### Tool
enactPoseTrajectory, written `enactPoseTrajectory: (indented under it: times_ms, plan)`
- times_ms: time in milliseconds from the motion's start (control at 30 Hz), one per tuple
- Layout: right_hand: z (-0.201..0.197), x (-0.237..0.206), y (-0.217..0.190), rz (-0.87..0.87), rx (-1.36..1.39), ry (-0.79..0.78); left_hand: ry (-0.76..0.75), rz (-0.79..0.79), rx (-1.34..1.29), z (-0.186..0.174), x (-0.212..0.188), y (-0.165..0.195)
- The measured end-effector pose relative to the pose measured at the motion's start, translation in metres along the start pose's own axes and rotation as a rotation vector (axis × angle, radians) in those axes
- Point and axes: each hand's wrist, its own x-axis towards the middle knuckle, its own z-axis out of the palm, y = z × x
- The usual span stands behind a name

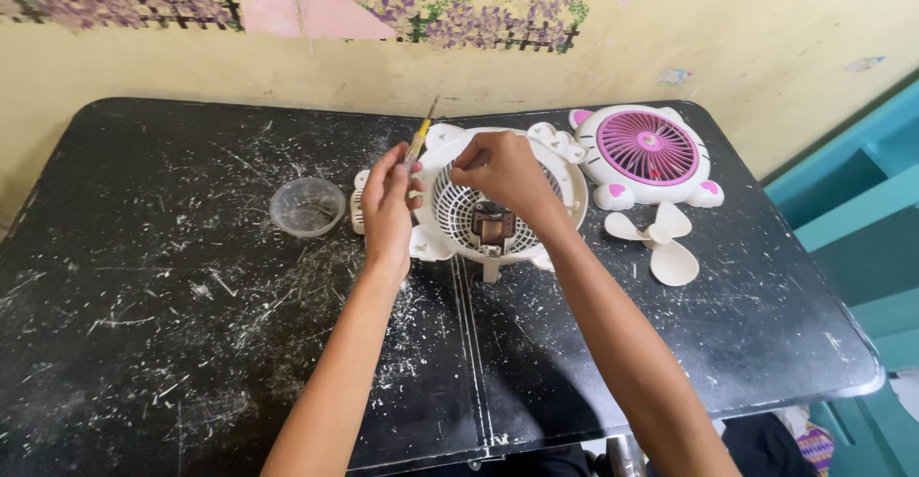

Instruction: The person disassembles a small white electric fan on a table. They unscrew and remove the front grille, use a screwdriver on the motor housing, lift out the motor assembly, and handle the blades, rear cover, and small screws, placing some screws in a clear plastic bowl.

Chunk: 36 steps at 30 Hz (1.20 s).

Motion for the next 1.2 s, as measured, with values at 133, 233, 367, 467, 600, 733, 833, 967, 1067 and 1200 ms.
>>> enactPoseTrajectory:
  times_ms: [133, 233, 367, 467, 600, 733, 833, 967, 1067, 1200]
  plan:
    - [0.046, 0.022, -0.020, -0.189, 0.140, -0.063, 0.039, 0.021, -0.043, -0.032, 0.008, 0.012]
    - [0.086, 0.035, -0.035, -0.194, 0.156, -0.173, 0.109, 0.025, 0.029, -0.067, 0.012, 0.023]
    - [0.135, 0.046, -0.049, -0.227, 0.046, -0.245, 0.170, 0.024, 0.271, -0.113, 0.008, 0.036]
    - [0.160, 0.049, -0.056, -0.247, -0.029, -0.252, 0.190, 0.074, 0.372, -0.132, 0.005, 0.042]
    - [0.176, 0.042, -0.058, -0.189, -0.192, -0.291, 0.220, 0.085, 0.416, -0.143, 0.004, 0.043]
    - [0.166, 0.037, -0.052, -0.265, -0.253, -0.261, 0.180, 0.106, 0.459, -0.137, 0.003, 0.035]
    - [0.138, 0.033, -0.040, -0.291, -0.189, -0.204, 0.129, 0.101, 0.461, -0.121, 0.003, 0.026]
    - [0.086, 0.024, -0.017, -0.345, -0.115, -0.092, 0.010, 0.196, 0.576, -0.083, 0.007, 0.008]
    - [0.045, 0.019, 0.003, -0.235, -0.109, -0.037, -0.057, 0.224, 0.681, -0.049, 0.014, -0.007]
    - [0.000, 0.001, 0.036, -0.060, -0.114, -0.011, -0.011, 0.477, 0.837, -0.014, 0.026, -0.027]
